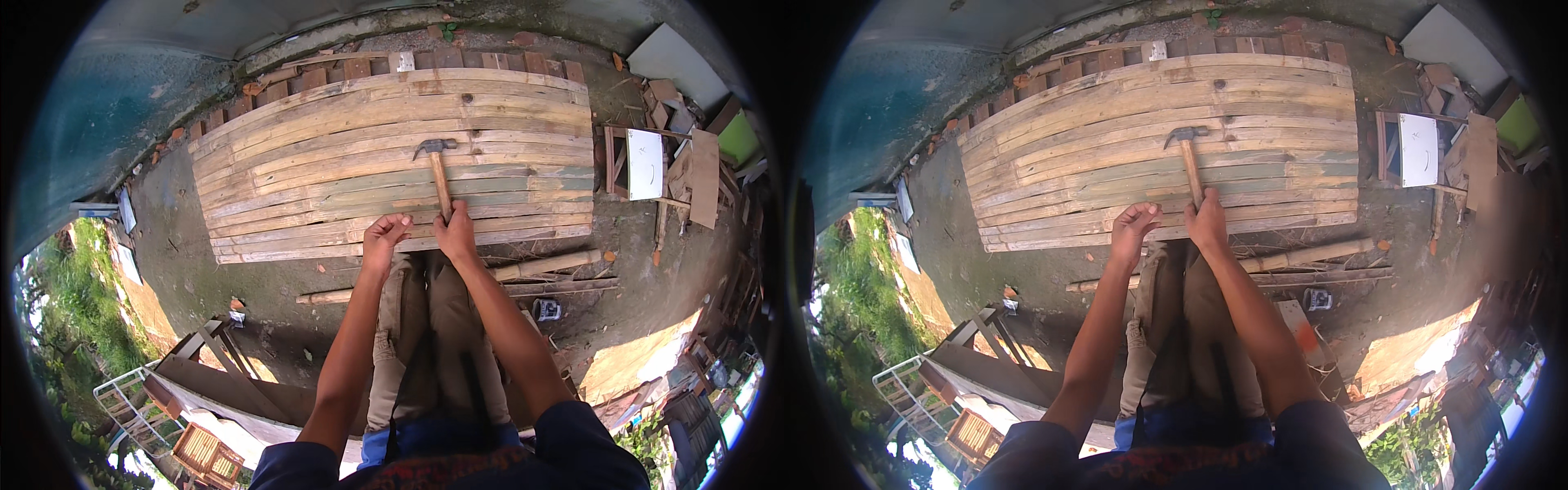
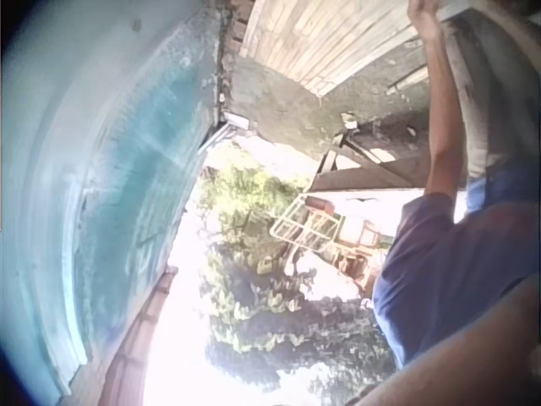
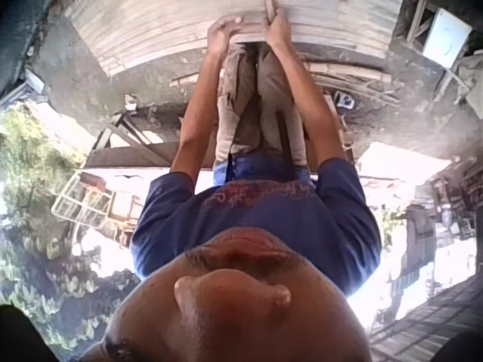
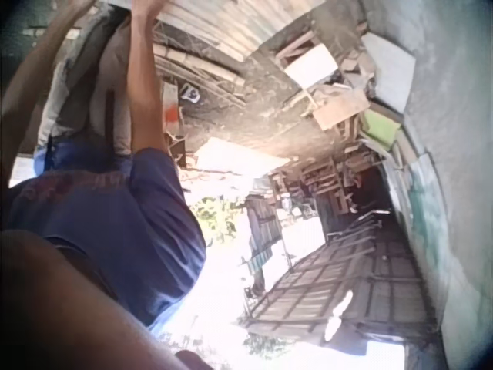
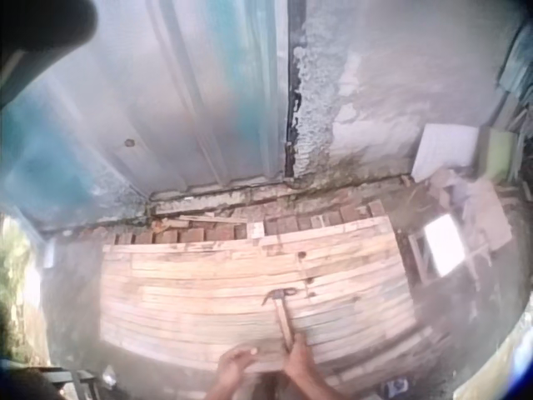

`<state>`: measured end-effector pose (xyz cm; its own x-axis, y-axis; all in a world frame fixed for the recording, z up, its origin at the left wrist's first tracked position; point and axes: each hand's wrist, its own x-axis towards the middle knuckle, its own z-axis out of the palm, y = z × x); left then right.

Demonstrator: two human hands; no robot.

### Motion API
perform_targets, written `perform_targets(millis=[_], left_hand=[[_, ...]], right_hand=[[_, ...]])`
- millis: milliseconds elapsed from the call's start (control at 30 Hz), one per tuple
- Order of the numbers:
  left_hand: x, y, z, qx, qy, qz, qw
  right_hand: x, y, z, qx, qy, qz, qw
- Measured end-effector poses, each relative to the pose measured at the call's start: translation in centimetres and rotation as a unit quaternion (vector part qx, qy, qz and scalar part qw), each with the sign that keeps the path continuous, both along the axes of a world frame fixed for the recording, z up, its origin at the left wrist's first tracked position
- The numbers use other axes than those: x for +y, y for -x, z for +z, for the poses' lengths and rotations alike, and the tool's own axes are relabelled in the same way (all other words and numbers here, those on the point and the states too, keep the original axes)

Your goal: The person repeatedly hammers nails into a wooden pallet-like structure using a hammer. They retrieve nails from a nearby bag and continue securing the planks.

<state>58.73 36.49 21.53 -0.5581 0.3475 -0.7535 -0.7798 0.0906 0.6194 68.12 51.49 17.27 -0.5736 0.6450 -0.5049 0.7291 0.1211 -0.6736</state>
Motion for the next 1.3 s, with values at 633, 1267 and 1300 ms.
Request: perform_targets(millis=[633, 1267, 1300], left_hand=[[11.2, 3.7, -5.3, -0.139, -0.219, 0.139, 0.956], [14.5, 3.2, -6.6, -0.052, -0.259, 0.056, 0.963], [14.9, 3.3, -6.5, -0.052, -0.241, 0.068, 0.967]], right_hand=[[16.8, -0.4, -3.7, 0.076, -0.342, 0.046, 0.936], [16.8, -0.2, -3.6, 0.064, -0.361, 0.038, 0.93], [16.7, -0.2, -3.6, 0.064, -0.355, 0.038, 0.932]])
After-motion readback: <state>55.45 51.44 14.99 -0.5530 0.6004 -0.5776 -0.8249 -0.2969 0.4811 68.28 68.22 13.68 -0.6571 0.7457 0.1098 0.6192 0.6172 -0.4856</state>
